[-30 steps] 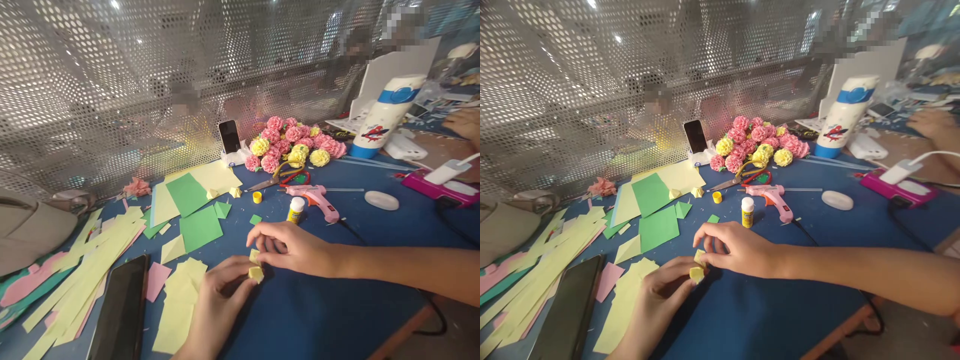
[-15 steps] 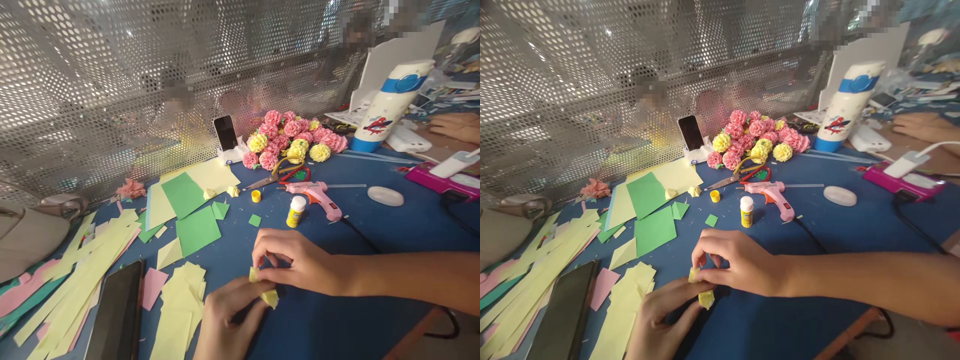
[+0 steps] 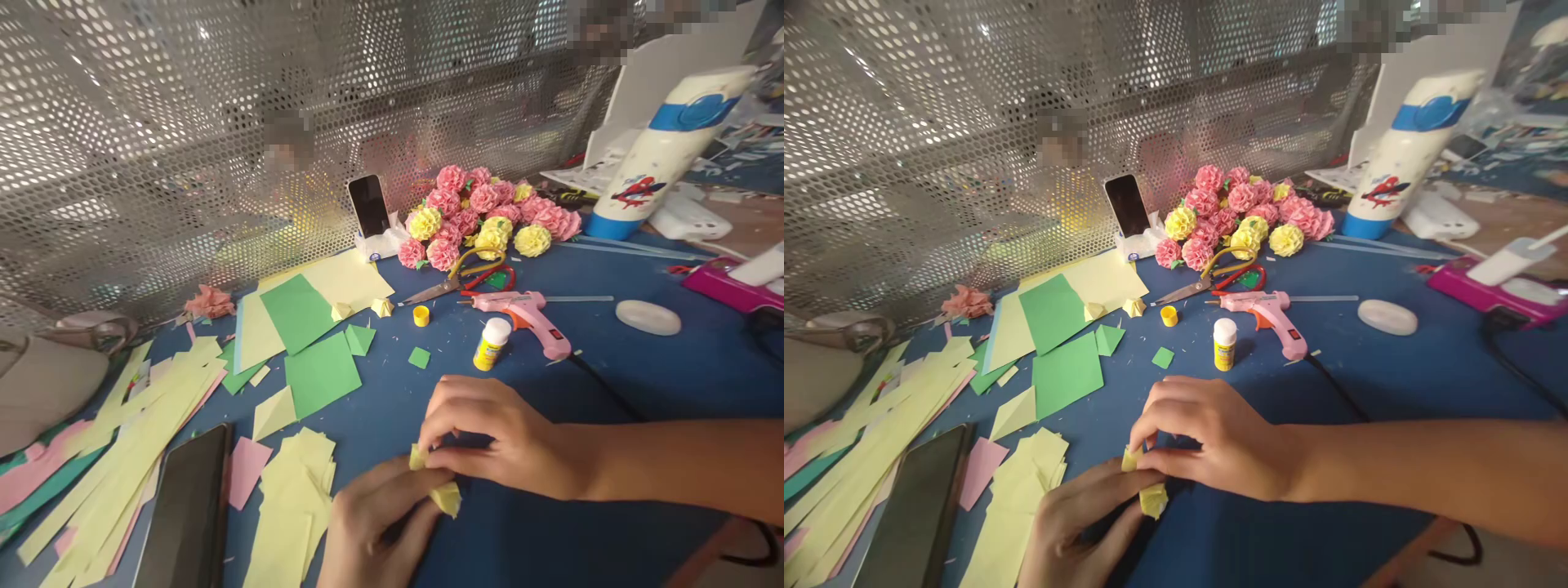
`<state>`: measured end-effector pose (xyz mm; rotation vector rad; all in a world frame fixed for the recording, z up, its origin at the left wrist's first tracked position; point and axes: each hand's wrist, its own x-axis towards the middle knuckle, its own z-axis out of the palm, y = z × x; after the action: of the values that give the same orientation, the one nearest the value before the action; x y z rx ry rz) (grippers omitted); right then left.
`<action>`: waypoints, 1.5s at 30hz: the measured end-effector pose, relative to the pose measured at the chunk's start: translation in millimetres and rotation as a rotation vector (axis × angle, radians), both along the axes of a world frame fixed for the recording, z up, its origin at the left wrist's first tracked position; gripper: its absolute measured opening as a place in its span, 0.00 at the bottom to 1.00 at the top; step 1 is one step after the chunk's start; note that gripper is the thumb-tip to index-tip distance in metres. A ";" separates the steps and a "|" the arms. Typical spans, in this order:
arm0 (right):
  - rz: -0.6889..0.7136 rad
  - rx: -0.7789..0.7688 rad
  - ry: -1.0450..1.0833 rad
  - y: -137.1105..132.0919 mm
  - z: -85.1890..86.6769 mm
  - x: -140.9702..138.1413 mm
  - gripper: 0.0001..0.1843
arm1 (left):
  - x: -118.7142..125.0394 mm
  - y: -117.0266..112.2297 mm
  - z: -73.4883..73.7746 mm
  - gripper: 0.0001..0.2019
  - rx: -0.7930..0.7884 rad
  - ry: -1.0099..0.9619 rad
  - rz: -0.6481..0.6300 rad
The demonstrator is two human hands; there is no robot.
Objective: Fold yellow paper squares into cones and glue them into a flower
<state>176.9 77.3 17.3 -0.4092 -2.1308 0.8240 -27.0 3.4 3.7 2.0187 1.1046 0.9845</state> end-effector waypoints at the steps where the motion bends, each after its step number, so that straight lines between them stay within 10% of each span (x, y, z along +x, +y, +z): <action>1: 0.003 0.005 0.006 0.2 0.0 -0.1 0.01 | 0.5 0.3 0.4 0.10 -0.003 -0.004 0.001; 17: -0.013 0.301 -0.047 6.3 1.0 4.2 0.06 | 6.7 -1.9 3.0 0.10 -0.081 -0.097 0.038; 29: 0.003 -0.067 -0.077 1.6 -1.2 0.6 0.03 | 8.8 -1.1 1.3 0.09 -0.071 -0.086 0.026; 37: 0.012 0.270 -0.108 7.5 -0.7 3.4 0.08 | 9.2 -3.5 1.4 0.11 -0.044 -0.077 0.031; 45: 0.077 -0.548 -0.068 4.6 3.1 0.9 0.12 | 3.8 -0.4 -2.5 0.11 0.001 -0.015 -0.023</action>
<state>177.8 81.8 20.4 -0.6436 -1.9670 1.4617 -23.2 2.9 1.2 2.0175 1.0709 0.9870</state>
